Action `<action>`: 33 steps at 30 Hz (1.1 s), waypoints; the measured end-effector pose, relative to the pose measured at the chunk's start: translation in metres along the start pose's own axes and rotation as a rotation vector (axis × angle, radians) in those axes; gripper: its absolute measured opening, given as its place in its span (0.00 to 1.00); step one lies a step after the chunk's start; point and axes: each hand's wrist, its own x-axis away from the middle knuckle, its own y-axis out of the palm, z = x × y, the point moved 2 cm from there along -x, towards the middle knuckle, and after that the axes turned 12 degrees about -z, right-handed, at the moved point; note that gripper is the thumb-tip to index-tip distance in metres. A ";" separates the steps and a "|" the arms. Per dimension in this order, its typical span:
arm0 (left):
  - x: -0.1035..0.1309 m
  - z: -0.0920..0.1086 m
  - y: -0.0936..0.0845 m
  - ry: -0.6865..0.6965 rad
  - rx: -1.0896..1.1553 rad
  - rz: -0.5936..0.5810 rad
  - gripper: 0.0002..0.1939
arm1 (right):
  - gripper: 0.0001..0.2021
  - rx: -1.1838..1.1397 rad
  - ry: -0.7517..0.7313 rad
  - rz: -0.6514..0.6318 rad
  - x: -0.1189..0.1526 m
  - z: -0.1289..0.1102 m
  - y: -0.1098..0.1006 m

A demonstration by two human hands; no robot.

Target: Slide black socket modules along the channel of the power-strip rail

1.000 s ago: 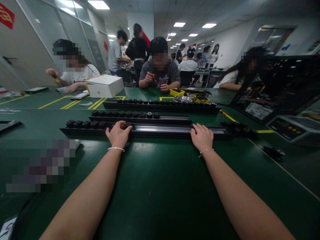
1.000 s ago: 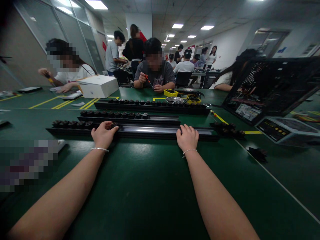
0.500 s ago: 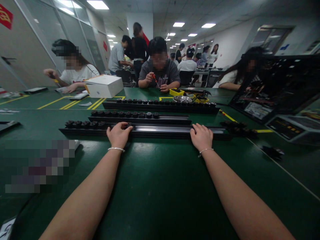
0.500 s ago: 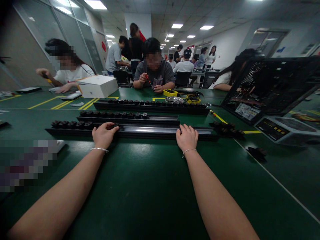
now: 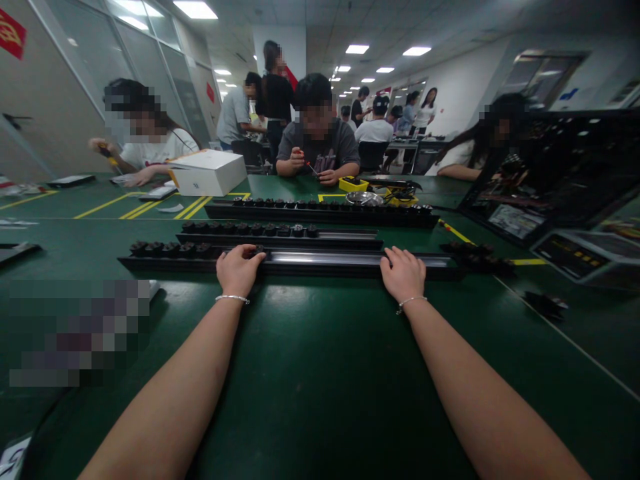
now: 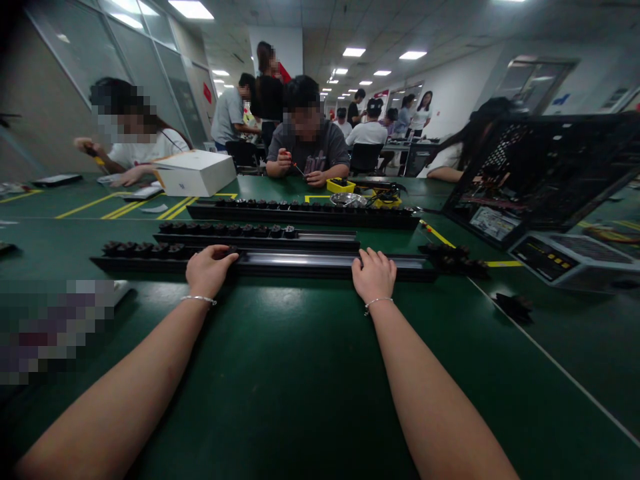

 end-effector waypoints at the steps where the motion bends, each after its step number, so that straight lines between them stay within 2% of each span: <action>1: 0.000 -0.001 0.000 0.002 0.006 0.005 0.15 | 0.24 -0.001 0.000 0.001 0.000 0.000 0.000; 7: -0.004 -0.008 0.004 0.024 0.022 0.040 0.16 | 0.24 -0.003 -0.001 -0.006 0.000 0.000 0.000; 20: -0.006 -0.010 0.005 0.014 0.048 0.028 0.17 | 0.24 -0.014 -0.007 -0.013 0.001 -0.001 -0.003; 33: 0.000 0.002 0.000 0.007 0.045 -0.025 0.13 | 0.23 -0.060 0.019 0.012 0.003 -0.003 -0.006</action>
